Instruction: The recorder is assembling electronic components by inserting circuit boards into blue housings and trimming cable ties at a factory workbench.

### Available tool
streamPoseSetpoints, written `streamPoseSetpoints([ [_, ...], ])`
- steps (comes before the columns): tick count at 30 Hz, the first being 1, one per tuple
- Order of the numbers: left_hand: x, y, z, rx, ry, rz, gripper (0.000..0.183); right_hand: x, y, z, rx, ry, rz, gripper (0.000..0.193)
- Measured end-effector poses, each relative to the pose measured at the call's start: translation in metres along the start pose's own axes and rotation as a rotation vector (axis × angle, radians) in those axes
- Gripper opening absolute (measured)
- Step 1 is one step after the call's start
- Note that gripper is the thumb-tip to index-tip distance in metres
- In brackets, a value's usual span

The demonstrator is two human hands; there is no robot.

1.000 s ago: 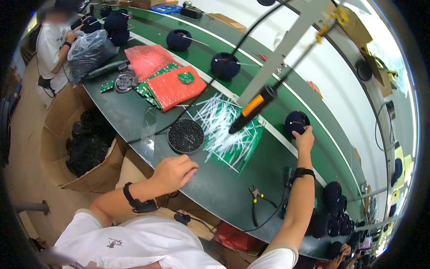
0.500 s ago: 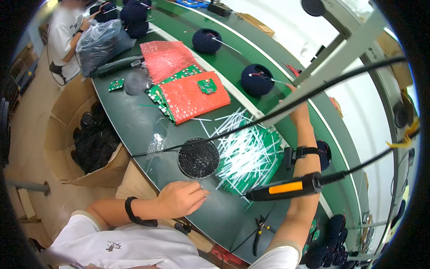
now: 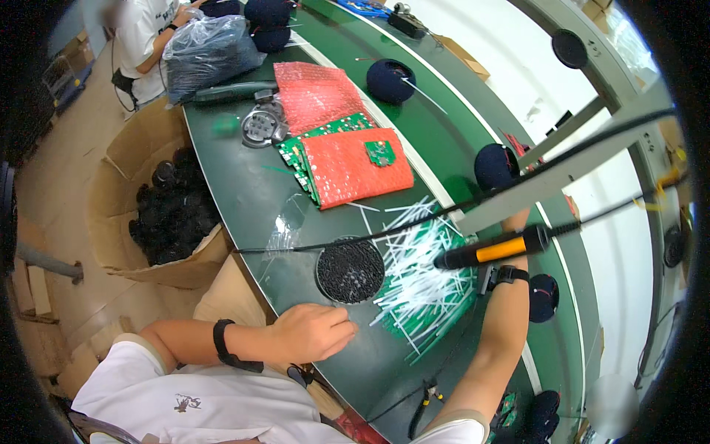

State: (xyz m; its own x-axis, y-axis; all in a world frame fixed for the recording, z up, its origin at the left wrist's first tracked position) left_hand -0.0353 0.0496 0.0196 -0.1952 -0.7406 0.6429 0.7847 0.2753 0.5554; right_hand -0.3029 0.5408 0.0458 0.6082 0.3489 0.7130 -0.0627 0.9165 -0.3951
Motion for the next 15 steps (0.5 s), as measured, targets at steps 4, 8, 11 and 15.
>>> streamPoseSetpoints([
  [4, 0.002, 0.001, 0.0, -0.007, 0.011, -0.042, 0.012, 0.11, -0.007, -0.052, -0.156, 0.196, -0.098, 0.048],
  [8, 0.0, 0.0, -0.003, -0.002, -0.013, -0.006, 0.015, 0.206, -0.072, -0.146, -0.343, 0.165, -0.039, 0.054],
  [11, 0.003, 0.002, -0.003, -0.016, 0.023, 0.014, 0.016, 0.244, -0.145, -0.222, -0.405, 0.026, -0.064, 0.055],
  [15, 0.012, -0.005, 0.01, 0.16, -0.01, -0.32, 0.025, 0.236, -0.257, -0.321, -0.364, -0.175, -0.134, 0.064],
])
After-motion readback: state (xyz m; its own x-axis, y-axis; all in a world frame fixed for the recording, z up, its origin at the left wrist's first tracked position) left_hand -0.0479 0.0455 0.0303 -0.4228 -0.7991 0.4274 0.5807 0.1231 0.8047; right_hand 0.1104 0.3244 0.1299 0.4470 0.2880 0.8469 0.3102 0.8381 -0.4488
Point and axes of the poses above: each hand's wrist, its own z-axis towards the middle knuckle, its own x-axis out of the back of the hand, y = z × x, the point moved 9 cm from there along z, towards the middle knuckle, and after that the axes turned 1 degree about x, right-handed, at the moved point
